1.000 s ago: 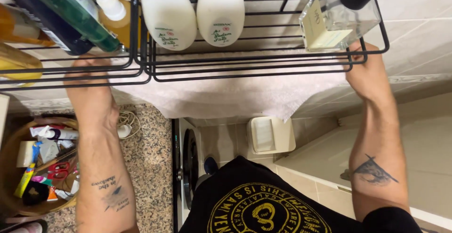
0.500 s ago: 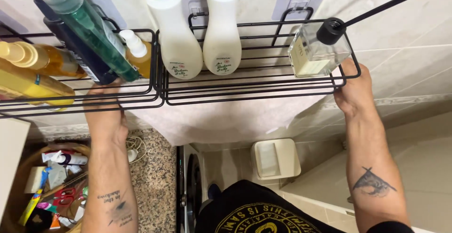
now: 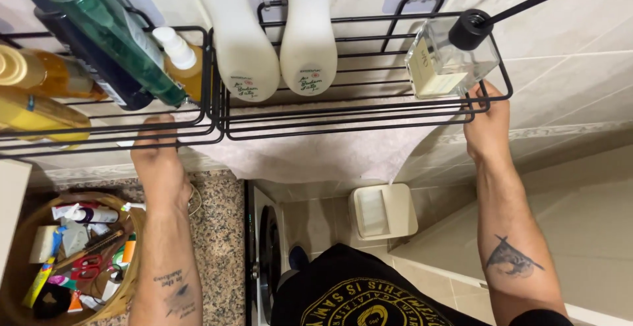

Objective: The user is cleaning a bathroom, hanging a towel, and checking the shower head.

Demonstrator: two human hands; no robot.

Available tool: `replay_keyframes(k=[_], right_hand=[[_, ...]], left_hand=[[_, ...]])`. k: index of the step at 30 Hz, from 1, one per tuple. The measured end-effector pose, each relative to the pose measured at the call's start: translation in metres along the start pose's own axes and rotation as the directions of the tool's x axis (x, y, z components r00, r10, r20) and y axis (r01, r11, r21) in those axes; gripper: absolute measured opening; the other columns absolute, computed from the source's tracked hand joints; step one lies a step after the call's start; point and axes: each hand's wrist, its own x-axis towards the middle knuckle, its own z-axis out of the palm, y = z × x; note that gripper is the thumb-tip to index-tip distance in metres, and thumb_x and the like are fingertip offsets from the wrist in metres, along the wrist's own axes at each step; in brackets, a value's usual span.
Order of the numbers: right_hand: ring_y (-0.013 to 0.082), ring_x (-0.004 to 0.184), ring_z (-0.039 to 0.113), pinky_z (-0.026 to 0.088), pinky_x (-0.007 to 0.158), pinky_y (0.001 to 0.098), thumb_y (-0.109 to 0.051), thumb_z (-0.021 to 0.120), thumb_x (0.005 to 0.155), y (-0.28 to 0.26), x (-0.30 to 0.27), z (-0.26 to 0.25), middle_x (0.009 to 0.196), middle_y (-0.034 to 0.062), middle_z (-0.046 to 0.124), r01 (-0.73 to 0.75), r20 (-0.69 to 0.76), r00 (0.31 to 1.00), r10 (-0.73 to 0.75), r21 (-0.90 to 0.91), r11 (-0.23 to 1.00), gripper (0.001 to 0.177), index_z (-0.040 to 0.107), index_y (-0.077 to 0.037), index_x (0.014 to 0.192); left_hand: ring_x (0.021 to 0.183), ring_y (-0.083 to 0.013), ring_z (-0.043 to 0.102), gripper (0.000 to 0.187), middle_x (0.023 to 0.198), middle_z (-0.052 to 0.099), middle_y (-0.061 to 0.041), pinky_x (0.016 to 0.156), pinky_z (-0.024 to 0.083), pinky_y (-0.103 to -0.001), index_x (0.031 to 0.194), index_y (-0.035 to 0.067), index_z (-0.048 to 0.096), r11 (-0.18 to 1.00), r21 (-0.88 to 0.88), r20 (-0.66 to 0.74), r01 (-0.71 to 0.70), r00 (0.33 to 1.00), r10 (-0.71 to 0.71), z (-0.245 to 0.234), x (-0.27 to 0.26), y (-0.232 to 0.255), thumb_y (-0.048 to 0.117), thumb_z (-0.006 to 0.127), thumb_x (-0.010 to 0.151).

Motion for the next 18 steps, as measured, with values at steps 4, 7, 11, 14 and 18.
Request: replay_keyframes(k=[4,7,11,14,18], right_hand=[[0.0050,0.080,0.041,0.034,0.070,0.0232,-0.006,0.060,0.110,-0.027,-0.012,0.023,0.085,-0.0049,0.050,0.082,0.015,0.997,-0.081,-0.029,0.996,0.019,0.055,-0.008,0.091],[0.0154,0.098,0.053,0.045,0.092,0.0311,-0.006,0.059,0.103,-0.060,-0.030,0.045,0.105,0.0050,0.057,0.434,-0.107,0.861,-0.498,-0.357,0.827,0.012,0.055,0.001,0.112],[0.0432,0.118,0.056,0.038,0.107,0.0526,-0.007,0.065,0.100,-0.033,-0.026,0.045,0.127,0.0215,0.062,0.706,0.349,0.678,-0.647,-0.554,0.441,0.024,0.065,0.001,0.123],[0.0433,0.120,0.057,0.036,0.111,0.0568,-0.005,0.067,0.098,-0.011,-0.016,0.038,0.126,0.0184,0.066,0.701,0.429,0.680,-0.595,-0.618,0.356,0.026,0.071,-0.006,0.124],[0.0316,0.126,0.059,0.036,0.113,0.0493,-0.004,0.066,0.103,0.003,-0.019,0.041,0.129,0.0083,0.066,0.675,0.409,0.707,-0.576,-0.633,0.379,0.029,0.070,-0.015,0.129]], left_hand=[[0.095,-0.0182,0.050,0.016,0.108,0.064,-0.010,0.089,0.042,-0.035,0.118,-0.002,0.067,0.995,0.052,-0.010,-0.083,0.996,0.084,0.002,-0.017,0.004,0.014,0.068,0.114],[0.124,-0.0327,0.052,0.025,0.130,0.060,-0.018,0.113,0.035,-0.048,0.132,-0.003,0.057,0.481,0.647,0.164,-0.592,0.724,0.670,0.023,-0.037,0.022,0.007,0.063,0.110],[0.128,-0.0411,0.053,0.039,0.133,0.059,-0.024,0.107,0.033,-0.057,0.130,-0.002,0.063,0.265,0.632,0.525,-0.728,0.654,0.546,0.039,-0.026,0.021,0.015,0.067,0.096],[0.126,-0.0413,0.053,0.041,0.131,0.059,-0.024,0.105,0.032,-0.058,0.128,0.000,0.064,0.128,0.684,0.611,-0.718,0.659,0.439,0.032,-0.010,0.005,0.020,0.071,0.094],[0.128,-0.0407,0.050,0.048,0.133,0.058,-0.025,0.107,0.033,-0.058,0.133,-0.003,0.064,0.030,0.647,0.653,-0.762,0.574,0.494,0.028,-0.008,0.003,0.023,0.073,0.094]])
